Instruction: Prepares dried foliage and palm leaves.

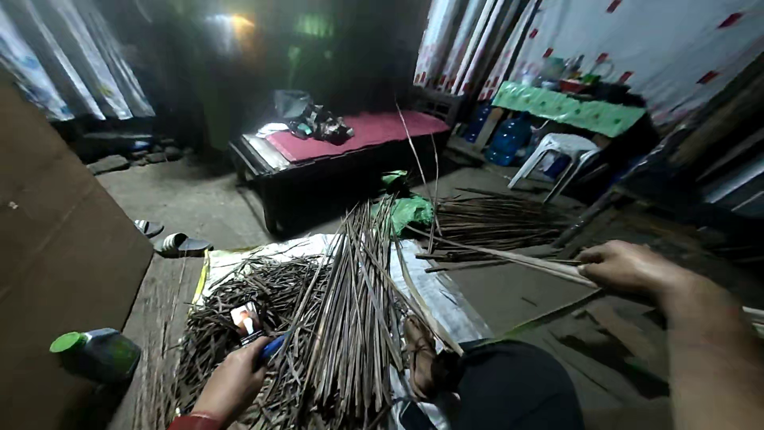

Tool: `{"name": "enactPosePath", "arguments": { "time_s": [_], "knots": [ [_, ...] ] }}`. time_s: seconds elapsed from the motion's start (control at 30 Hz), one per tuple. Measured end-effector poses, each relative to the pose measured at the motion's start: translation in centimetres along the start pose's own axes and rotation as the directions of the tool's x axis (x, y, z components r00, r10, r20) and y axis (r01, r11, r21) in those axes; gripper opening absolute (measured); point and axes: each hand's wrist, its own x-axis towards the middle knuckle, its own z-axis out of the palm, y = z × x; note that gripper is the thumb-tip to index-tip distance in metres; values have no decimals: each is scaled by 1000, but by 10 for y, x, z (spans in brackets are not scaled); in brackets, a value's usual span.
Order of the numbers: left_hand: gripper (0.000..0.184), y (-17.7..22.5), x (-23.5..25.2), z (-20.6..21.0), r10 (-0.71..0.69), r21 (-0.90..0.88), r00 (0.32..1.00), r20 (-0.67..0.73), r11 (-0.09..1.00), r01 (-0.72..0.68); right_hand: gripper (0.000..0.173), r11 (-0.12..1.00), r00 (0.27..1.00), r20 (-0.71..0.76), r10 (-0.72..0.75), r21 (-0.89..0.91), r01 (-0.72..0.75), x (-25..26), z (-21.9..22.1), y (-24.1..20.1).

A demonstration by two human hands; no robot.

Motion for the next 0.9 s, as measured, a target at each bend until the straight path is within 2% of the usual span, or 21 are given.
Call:
{"name": "enactPosePath", "arguments": {
  "time_s": [0.1,0.2,0.3,0.37,0.4,0.53,0.6,0.73,0.9],
  "knots": [
    [32,-2,-2,1,-40,23,999,26,999,39,23,978,967,-251,-40,188,89,-20,-10,20],
    [35,-1,-3,2,-81,51,994,73,996,78,33,903,931,-366,13,405,146,-45,-1,-9],
    [36,2,-1,7,-82,72,991,104,995,74,48,882,962,-271,35,460,98,-40,32,-52],
    [36,2,1,11,-86,91,988,128,993,75,61,910,995,-94,22,415,19,-21,62,-73],
    [37,3,1,12,-91,96,987,130,992,79,61,919,1000,-14,-4,395,9,-9,78,-78],
    [37,5,-5,16,-68,73,991,115,996,60,35,948,972,208,-110,315,40,14,132,-88],
    [37,9,-7,18,-44,64,991,130,997,36,31,967,971,219,-95,253,38,17,147,-87],
    [38,9,-7,20,-26,82,985,173,997,11,35,996,974,209,-85,-4,88,8,122,-94],
    [34,9,4,20,-8,116,981,195,993,-15,33,997,992,96,-80,7,80,10,100,-97]
  ]
}}
